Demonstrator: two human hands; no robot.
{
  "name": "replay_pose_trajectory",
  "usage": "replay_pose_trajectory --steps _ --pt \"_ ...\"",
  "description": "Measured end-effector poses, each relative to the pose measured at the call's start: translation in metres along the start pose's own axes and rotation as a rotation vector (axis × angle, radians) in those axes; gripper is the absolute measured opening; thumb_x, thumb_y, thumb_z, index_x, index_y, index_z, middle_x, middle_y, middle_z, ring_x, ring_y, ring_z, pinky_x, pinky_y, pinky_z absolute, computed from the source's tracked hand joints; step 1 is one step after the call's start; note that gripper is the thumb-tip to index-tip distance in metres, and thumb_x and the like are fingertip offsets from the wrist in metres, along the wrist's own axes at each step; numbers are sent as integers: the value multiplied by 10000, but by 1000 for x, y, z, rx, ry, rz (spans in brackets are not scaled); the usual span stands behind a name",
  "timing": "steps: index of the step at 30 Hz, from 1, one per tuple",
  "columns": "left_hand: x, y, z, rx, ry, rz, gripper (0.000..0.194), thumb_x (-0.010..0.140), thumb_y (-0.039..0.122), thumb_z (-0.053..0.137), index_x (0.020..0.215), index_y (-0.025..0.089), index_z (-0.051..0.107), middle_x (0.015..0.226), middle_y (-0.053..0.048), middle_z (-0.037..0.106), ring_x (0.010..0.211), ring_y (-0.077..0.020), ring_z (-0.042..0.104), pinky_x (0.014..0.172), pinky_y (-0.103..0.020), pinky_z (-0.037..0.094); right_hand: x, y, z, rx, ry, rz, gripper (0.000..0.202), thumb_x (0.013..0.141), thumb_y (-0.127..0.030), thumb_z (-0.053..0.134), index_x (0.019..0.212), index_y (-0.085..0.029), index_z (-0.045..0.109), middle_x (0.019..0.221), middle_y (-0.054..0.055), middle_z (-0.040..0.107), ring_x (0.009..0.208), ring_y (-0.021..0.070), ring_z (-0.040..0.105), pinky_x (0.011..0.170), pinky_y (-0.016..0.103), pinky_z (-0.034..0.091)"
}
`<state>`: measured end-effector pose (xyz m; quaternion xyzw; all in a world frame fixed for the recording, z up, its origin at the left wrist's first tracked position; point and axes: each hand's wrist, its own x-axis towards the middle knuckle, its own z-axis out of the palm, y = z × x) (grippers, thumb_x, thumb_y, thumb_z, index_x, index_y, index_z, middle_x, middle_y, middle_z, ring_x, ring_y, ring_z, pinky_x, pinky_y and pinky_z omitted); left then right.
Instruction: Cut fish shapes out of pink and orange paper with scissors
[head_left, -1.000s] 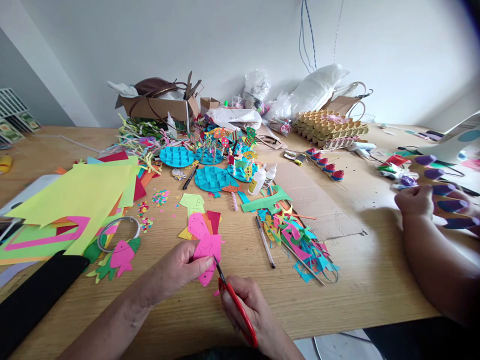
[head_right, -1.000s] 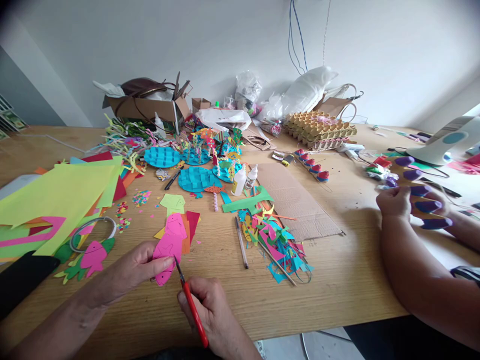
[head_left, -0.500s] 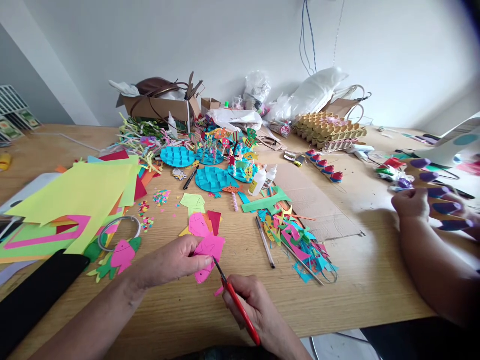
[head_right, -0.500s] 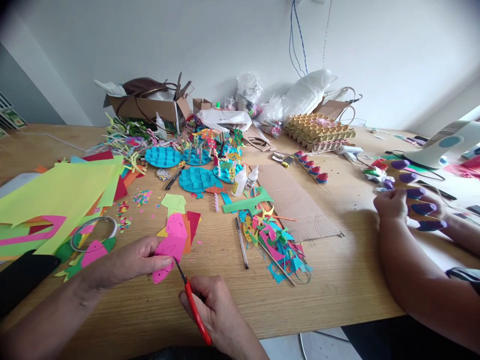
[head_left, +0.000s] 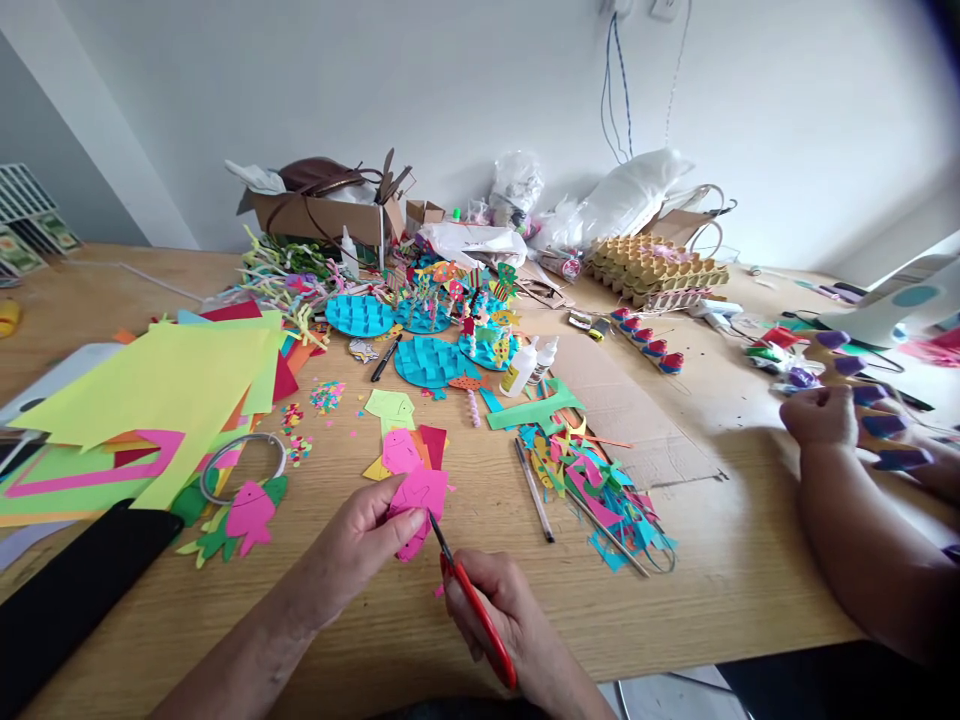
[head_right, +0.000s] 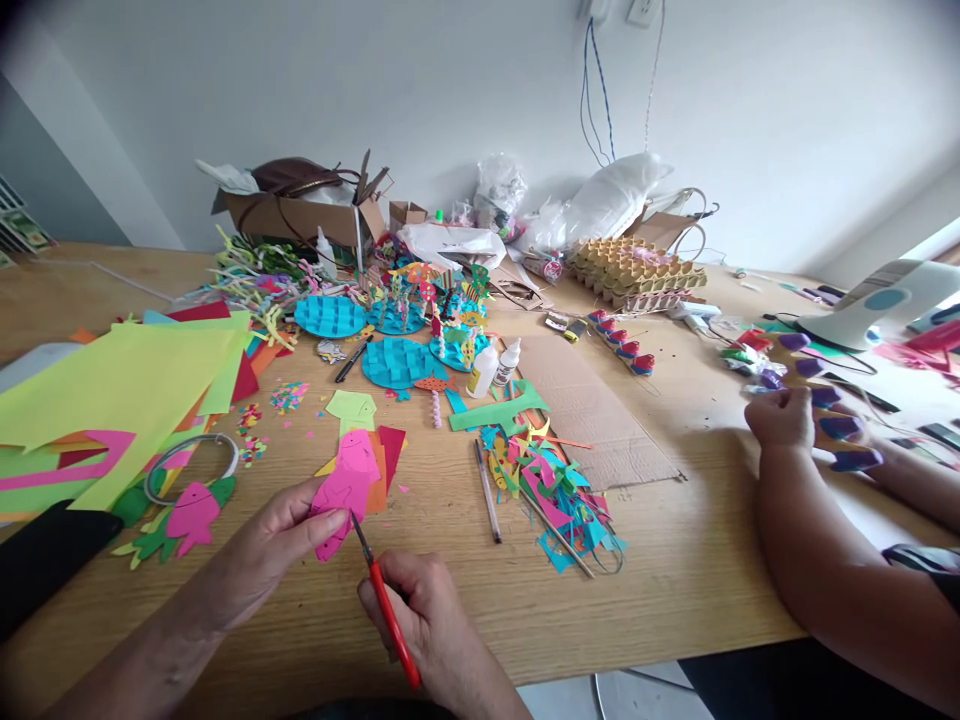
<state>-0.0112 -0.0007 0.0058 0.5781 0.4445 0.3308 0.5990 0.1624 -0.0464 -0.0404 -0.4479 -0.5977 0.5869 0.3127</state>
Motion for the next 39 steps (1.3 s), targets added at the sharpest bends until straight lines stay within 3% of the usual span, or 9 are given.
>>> replay_pose_trajectory --steps 7,22,39 --pt "1 7 -6 12 -105 -39 180 787 311 480 660 187 450 584 64 364 565 -110 311 548 -230 270 -2 -5 -1 -91 -8 8 364 884 -338 440 562 -183 374 508 -65 296 471 77 282 434 199 227" --pt "10 12 -19 116 -295 -80 174 811 232 457 645 180 455 606 60 402 571 -101 337 541 -223 263 -3 -10 -6 -229 -8 -70 410 896 -391 455 564 -184 334 551 -59 275 511 85 260 452 213 212" --pt "10 15 -19 179 -227 -97 168 807 308 479 787 177 581 719 24 516 686 -137 458 635 -226 370 -3 -10 -11 -280 -11 -84 337 892 -279 438 576 -181 370 543 -60 331 511 87 313 472 210 242"
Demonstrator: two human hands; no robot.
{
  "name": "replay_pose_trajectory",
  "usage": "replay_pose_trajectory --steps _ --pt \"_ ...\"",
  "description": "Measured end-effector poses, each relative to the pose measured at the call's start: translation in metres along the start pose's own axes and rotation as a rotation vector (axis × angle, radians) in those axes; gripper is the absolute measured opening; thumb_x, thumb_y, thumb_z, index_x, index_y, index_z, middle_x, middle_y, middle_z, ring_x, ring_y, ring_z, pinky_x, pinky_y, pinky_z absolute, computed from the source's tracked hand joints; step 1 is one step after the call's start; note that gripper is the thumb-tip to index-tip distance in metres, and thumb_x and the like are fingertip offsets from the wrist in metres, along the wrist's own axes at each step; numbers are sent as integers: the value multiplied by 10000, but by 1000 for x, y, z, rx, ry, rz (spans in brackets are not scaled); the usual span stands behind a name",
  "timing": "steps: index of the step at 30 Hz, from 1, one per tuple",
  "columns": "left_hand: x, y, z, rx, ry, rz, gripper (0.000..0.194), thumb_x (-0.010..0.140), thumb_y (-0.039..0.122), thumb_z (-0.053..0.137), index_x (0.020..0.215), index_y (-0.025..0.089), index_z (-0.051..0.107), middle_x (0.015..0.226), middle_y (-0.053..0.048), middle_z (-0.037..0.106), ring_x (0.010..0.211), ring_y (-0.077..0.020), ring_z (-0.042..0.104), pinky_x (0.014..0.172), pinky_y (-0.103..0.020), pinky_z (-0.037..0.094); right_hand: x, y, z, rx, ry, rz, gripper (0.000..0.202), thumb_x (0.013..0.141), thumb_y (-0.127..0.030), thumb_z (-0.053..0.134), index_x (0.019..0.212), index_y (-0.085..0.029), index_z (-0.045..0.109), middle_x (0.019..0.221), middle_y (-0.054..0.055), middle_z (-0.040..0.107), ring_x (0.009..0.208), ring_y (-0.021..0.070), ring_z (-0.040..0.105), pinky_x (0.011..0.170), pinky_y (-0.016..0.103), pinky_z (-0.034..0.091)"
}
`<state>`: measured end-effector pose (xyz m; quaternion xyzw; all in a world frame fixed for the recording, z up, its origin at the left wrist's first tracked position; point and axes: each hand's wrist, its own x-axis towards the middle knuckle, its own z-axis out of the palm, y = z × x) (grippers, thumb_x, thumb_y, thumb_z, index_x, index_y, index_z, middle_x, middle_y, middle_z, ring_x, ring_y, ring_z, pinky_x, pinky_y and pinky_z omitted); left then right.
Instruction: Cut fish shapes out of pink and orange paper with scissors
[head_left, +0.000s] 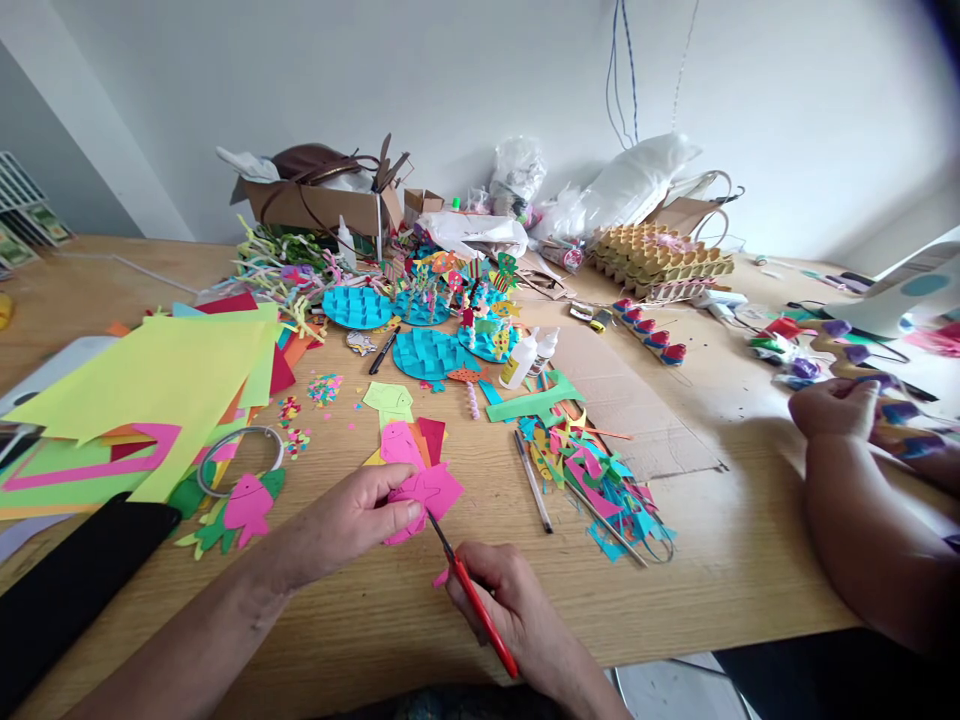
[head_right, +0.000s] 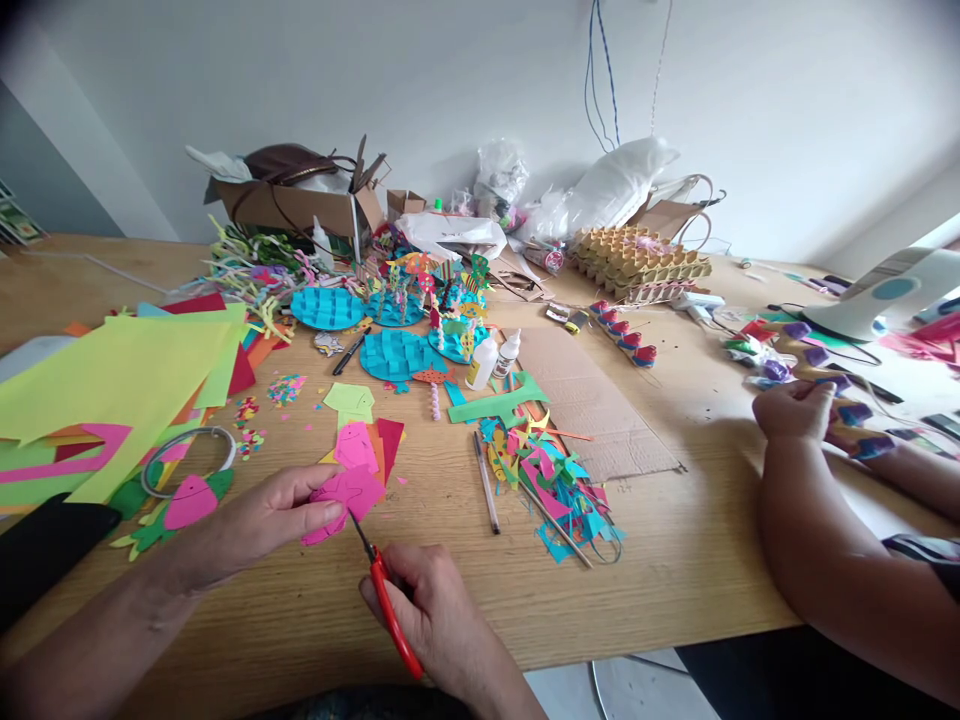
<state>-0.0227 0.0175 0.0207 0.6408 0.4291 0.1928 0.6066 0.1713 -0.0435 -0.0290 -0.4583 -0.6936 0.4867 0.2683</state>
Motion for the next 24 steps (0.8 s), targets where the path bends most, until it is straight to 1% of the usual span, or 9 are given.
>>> replay_pose_trajectory --steps 4,11,15,19,24 --pt "0 0 0 27 13 10 179 801 325 495 772 181 598 654 34 502 642 -136 457 590 -216 375 0 -1 -1 -5 -1 -9 327 892 -282 433 586 -181 379 554 -56 340 522 91 317 476 210 248" --pt "1 -6 -1 31 37 25 192 789 345 519 690 190 572 647 34 523 671 -146 485 610 -217 396 -1 -2 -1 3 -11 -17 332 899 -289 417 590 -184 357 559 -58 316 520 88 298 471 212 232" --pt "2 -8 -2 29 49 14 185 778 358 534 697 198 579 625 34 509 676 -154 480 594 -221 389 -1 -1 -1 -11 -15 -17 343 902 -305 413 589 -186 341 558 -58 309 518 88 292 471 215 226" --pt "3 -6 -1 13 36 -5 163 786 340 526 728 197 578 648 34 493 657 -141 448 575 -218 364 0 0 -3 -17 -18 -19 356 900 -328 419 586 -187 330 552 -59 304 512 86 284 466 218 218" --pt "6 -5 -1 -25 -7 20 198 821 331 472 718 177 541 610 46 422 578 -113 365 525 -218 295 2 0 -2 4 2 -12 347 890 -311 422 579 -185 333 552 -57 305 511 85 288 465 215 221"
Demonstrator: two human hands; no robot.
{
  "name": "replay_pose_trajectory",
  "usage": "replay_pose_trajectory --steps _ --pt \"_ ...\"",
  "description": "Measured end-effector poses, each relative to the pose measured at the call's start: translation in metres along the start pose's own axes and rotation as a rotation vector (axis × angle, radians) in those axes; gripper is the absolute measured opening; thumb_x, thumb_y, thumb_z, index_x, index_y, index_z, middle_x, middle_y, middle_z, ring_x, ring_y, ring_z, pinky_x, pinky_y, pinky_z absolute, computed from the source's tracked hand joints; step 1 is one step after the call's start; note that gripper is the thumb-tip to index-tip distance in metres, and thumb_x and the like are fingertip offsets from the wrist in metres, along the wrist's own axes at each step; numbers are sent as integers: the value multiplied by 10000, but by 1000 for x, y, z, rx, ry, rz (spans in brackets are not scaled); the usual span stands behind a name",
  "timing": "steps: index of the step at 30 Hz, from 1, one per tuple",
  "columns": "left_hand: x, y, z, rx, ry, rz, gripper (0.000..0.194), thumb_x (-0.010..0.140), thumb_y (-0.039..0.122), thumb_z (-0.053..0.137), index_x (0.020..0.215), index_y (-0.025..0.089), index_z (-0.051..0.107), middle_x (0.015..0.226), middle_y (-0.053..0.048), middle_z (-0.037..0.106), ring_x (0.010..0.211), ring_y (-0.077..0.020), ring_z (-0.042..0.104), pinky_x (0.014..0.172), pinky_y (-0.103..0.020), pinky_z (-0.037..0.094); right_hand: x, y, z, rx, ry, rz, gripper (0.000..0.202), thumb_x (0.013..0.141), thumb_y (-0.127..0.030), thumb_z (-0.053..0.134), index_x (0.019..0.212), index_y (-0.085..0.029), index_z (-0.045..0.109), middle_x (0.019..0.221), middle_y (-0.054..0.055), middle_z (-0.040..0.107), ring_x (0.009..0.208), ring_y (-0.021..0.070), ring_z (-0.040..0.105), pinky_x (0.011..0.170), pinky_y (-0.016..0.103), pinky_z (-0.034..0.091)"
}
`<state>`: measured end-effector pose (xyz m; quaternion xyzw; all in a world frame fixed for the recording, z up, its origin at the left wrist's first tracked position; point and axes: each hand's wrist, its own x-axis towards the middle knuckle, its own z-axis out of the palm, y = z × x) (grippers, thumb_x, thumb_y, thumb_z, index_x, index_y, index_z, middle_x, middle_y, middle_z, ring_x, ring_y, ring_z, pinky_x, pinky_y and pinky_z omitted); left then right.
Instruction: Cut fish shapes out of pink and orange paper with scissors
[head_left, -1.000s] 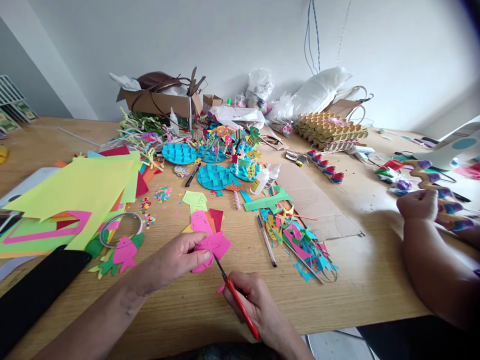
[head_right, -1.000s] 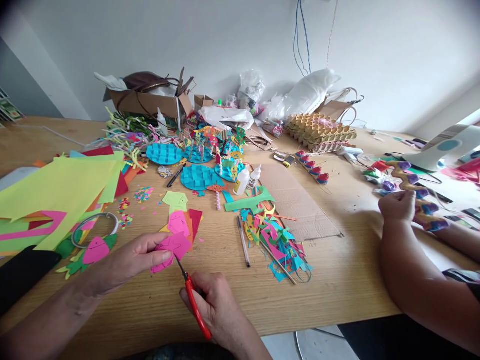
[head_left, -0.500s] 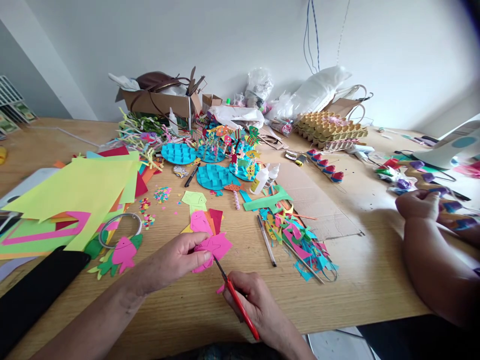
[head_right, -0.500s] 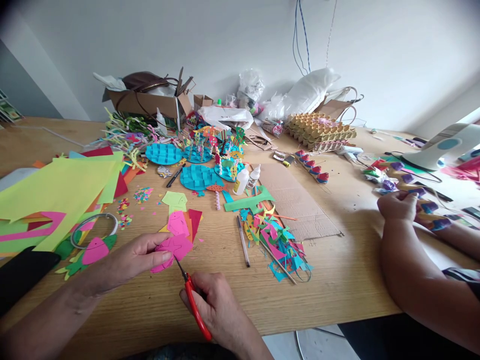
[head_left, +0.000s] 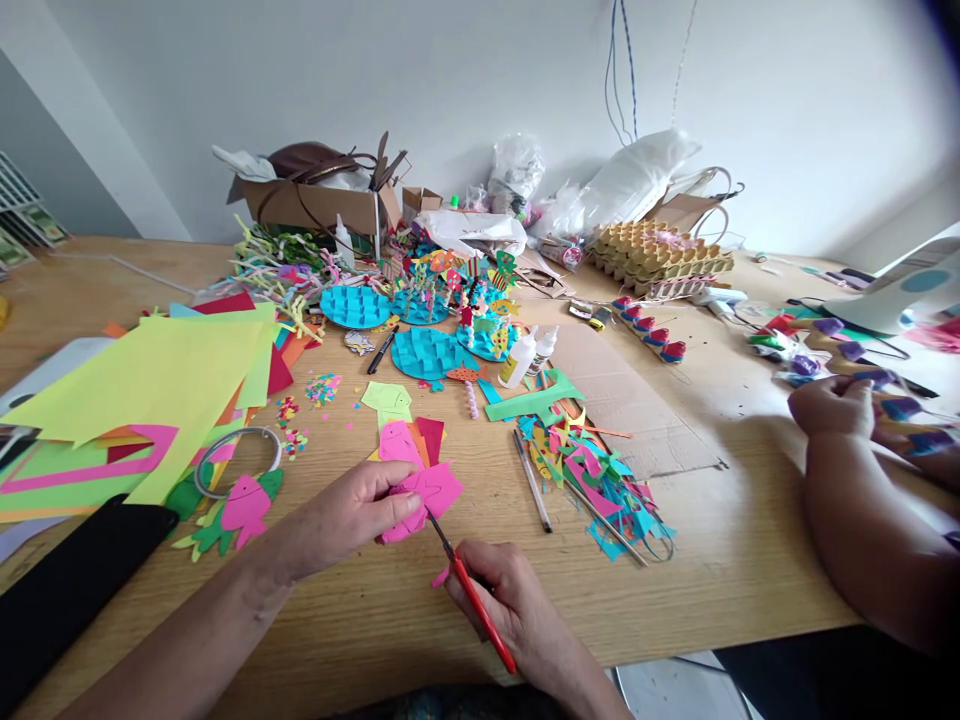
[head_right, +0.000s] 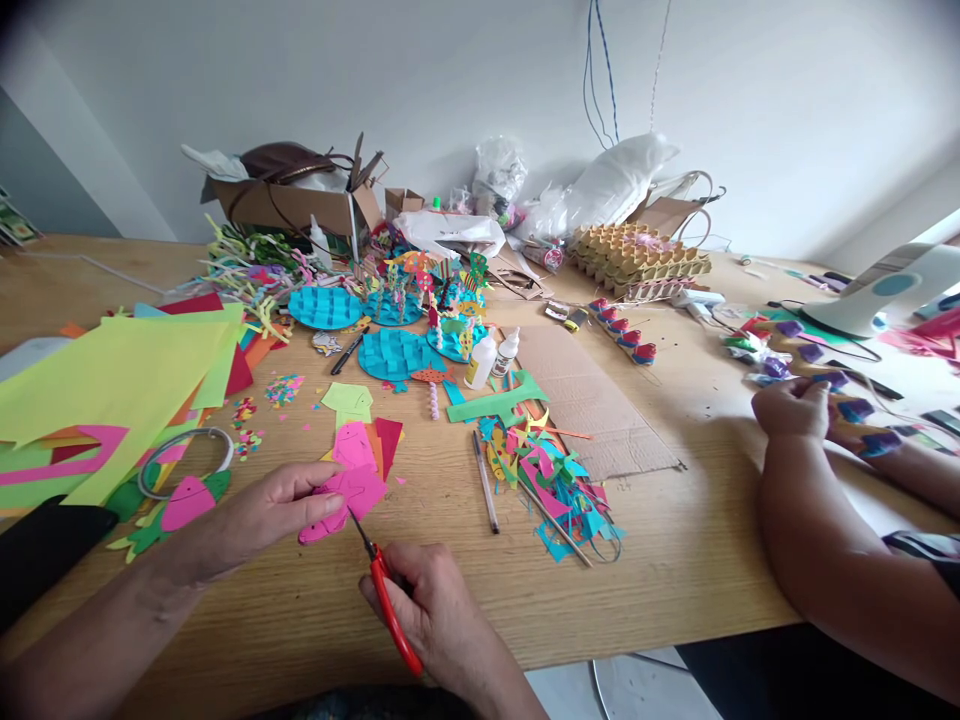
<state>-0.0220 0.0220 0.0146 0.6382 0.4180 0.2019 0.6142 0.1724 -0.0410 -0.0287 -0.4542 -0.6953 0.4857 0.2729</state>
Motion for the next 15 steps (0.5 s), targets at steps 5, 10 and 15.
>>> replay_pose_trajectory --steps 5,10,15 --pt "2 -3 8 -126 6 43 256 830 340 463 630 181 451 553 61 399 505 -90 318 484 -213 265 0 9 7 150 31 65 335 886 -308 421 579 -183 373 523 -65 291 481 82 291 448 208 221" --pt "4 0 20 -217 51 71 265 820 316 464 592 183 436 515 57 416 483 -88 337 478 -215 281 -1 15 15 331 39 88 395 890 -416 422 573 -183 393 483 -64 337 433 74 312 411 188 242" --pt "5 2 24 -235 74 67 272 812 311 472 575 180 440 504 54 422 483 -88 343 478 -213 286 0 16 19 458 41 83 430 869 -510 431 604 -172 448 461 -61 387 400 68 326 380 171 252"
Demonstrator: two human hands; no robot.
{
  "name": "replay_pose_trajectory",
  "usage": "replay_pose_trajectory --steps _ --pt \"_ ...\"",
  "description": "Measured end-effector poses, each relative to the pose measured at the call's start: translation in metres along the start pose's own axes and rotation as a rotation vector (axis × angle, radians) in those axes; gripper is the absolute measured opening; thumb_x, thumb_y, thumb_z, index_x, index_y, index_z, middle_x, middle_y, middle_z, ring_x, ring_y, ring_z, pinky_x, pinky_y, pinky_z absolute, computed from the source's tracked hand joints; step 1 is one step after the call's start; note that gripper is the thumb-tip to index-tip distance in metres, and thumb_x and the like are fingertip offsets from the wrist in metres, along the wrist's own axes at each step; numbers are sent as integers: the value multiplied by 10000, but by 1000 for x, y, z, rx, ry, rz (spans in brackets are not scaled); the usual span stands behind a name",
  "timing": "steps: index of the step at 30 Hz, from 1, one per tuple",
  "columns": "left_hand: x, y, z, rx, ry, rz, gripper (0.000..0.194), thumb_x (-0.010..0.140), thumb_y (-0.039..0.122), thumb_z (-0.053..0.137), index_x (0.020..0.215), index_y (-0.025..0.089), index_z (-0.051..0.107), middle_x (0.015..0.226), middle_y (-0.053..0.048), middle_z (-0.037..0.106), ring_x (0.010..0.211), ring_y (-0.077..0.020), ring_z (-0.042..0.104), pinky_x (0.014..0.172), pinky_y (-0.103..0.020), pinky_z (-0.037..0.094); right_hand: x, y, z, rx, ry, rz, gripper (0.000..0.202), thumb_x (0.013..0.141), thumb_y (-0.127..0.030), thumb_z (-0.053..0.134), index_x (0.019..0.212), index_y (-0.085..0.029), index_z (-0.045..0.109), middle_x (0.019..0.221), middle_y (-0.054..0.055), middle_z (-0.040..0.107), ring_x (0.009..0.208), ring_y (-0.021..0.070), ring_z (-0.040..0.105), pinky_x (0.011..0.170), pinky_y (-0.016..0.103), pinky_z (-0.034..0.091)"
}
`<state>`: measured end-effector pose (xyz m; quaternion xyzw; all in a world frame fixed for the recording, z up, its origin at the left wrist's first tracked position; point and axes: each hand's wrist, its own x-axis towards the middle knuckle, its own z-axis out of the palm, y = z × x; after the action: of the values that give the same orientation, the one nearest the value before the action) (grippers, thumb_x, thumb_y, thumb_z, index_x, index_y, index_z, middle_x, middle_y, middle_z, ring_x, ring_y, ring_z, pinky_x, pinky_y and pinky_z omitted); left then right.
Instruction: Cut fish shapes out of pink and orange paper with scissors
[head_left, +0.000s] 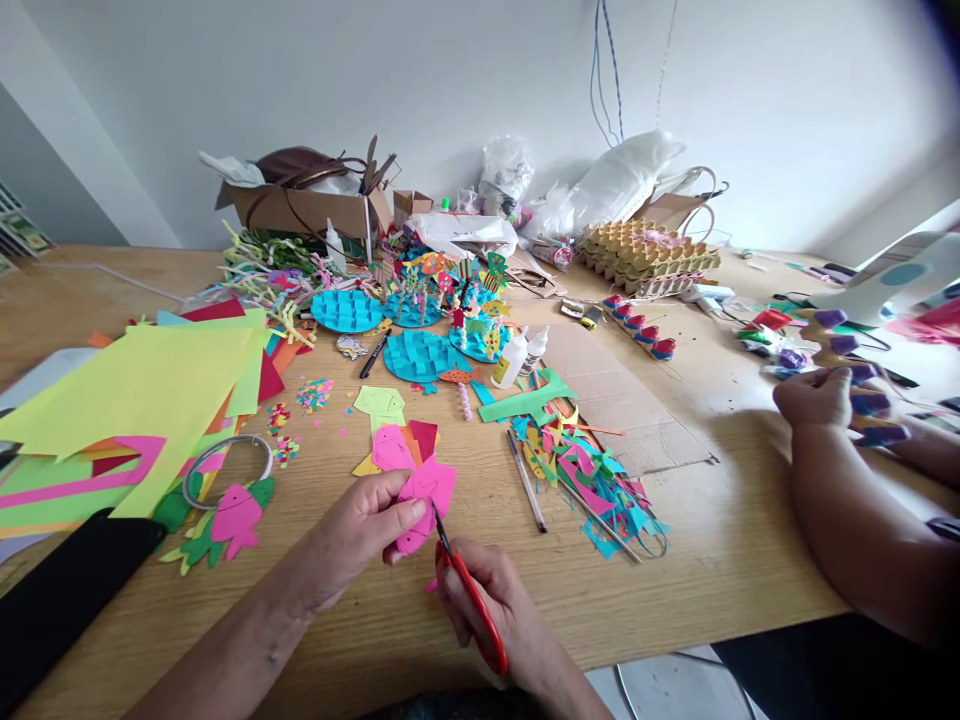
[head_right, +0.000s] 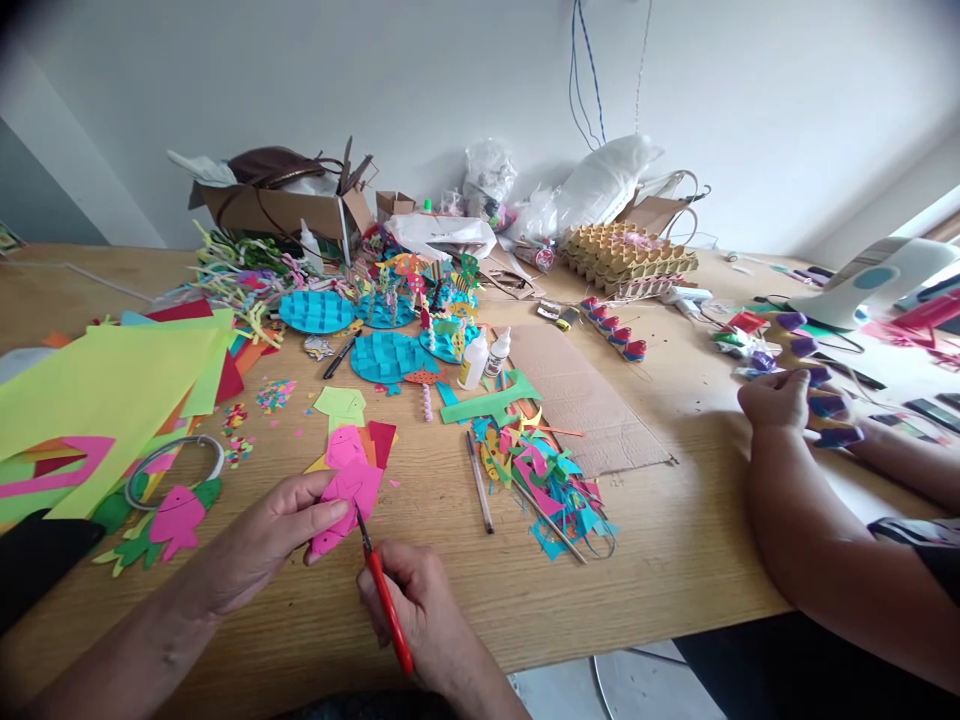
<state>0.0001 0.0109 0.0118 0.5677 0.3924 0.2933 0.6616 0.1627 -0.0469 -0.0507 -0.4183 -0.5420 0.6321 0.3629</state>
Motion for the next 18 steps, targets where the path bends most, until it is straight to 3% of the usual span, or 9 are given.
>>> replay_pose_trajectory --steps 12,18 --pt "1 -4 -4 -14 -30 -63 233 802 321 506 627 170 477 523 65 412 469 -74 319 444 -188 264 0 2 -4 9 -30 20 459 851 -558 445 619 -162 463 488 -54 398 413 69 347 390 170 279" --pt "0 -4 -2 -18 -6 -58 252 794 337 514 607 173 471 515 59 419 467 -79 331 442 -192 273 1 -1 -2 -51 1 8 446 864 -533 431 599 -174 423 510 -61 327 442 72 302 404 183 233"
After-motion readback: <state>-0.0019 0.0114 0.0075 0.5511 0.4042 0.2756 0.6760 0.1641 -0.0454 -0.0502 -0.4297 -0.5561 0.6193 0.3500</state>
